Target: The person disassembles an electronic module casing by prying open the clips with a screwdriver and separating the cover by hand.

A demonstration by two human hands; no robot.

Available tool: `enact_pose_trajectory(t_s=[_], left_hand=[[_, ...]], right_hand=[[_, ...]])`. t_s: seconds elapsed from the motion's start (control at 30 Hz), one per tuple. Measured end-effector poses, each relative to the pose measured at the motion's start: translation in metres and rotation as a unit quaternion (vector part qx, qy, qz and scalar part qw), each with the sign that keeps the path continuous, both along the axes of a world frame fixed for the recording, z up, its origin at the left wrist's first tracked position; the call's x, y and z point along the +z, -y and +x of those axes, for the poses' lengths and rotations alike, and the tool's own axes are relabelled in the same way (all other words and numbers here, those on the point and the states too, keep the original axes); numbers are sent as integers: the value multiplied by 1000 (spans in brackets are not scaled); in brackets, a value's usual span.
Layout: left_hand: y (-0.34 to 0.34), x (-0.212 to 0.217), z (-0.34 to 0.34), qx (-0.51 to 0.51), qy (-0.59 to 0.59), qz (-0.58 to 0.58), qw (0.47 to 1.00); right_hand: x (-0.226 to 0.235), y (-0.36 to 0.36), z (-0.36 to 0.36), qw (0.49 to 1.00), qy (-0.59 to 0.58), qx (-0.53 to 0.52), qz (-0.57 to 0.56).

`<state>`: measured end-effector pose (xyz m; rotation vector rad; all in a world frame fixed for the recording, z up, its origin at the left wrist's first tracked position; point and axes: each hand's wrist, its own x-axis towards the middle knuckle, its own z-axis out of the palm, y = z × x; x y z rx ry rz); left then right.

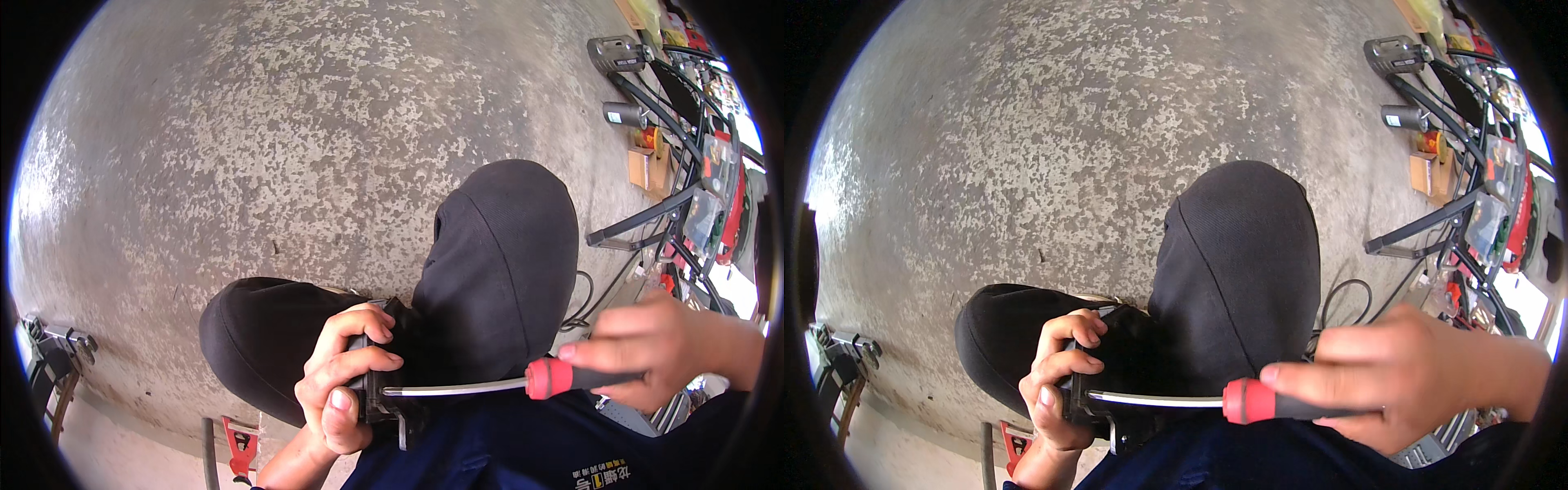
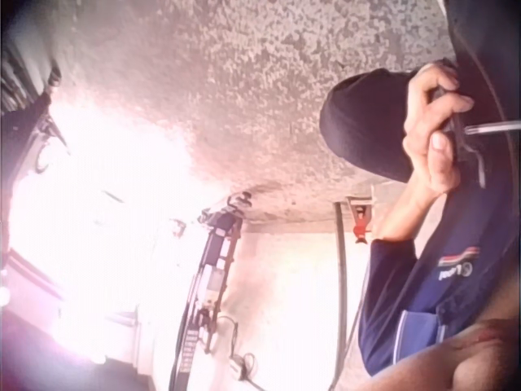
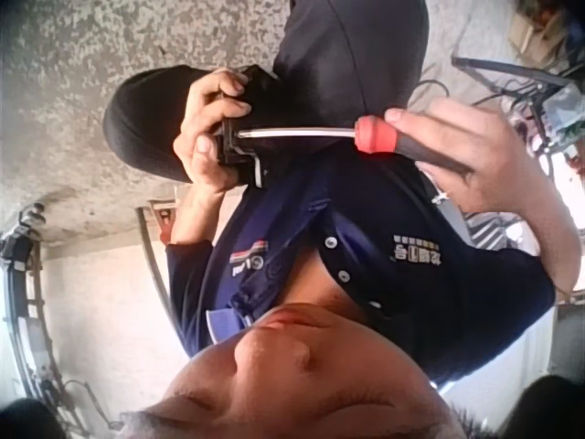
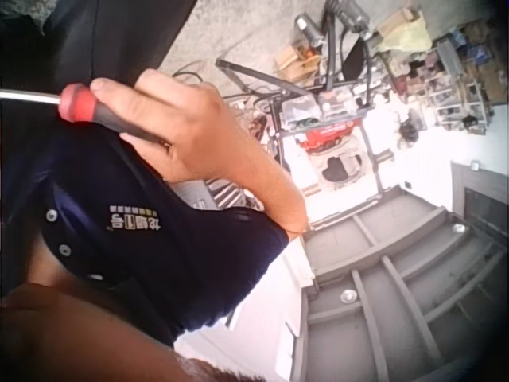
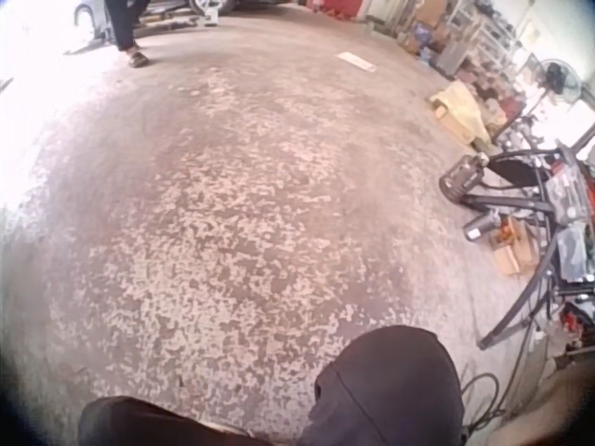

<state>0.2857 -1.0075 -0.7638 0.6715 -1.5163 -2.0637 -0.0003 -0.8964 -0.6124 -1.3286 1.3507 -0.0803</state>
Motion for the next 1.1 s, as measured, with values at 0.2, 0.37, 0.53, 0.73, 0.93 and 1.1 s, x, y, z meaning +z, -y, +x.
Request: enact_pose_trajectory(t_s=[0.2, 0.37, 0.53, 0.73, 0.93, 1.1], left_hand=[[-1, -1, -3, -10, -7, 13, 1000], [-2, 5, -9, -19, -3, -6, 1000], [-4, 1, -8, -25, -30, -24, 999], [1, -3, -8, -20, 5, -23, 1000], [-3, 1, -9, -14, -8, -20, 1000], [0, 0, -5, -3, 15, -7, 1000]], right_hand=[[-2, -16, 5, 928, -158, 142, -307], [3, 0, -9, 952, 139, -219, 160], [10, 5, -12, 946, 146, -166, 238], [6, 0, 6, 965, -138, 97, -201], [10, -1, -8, 815, 240, -397, 348], [19, 4, 11, 955, -171, 133, -201]])
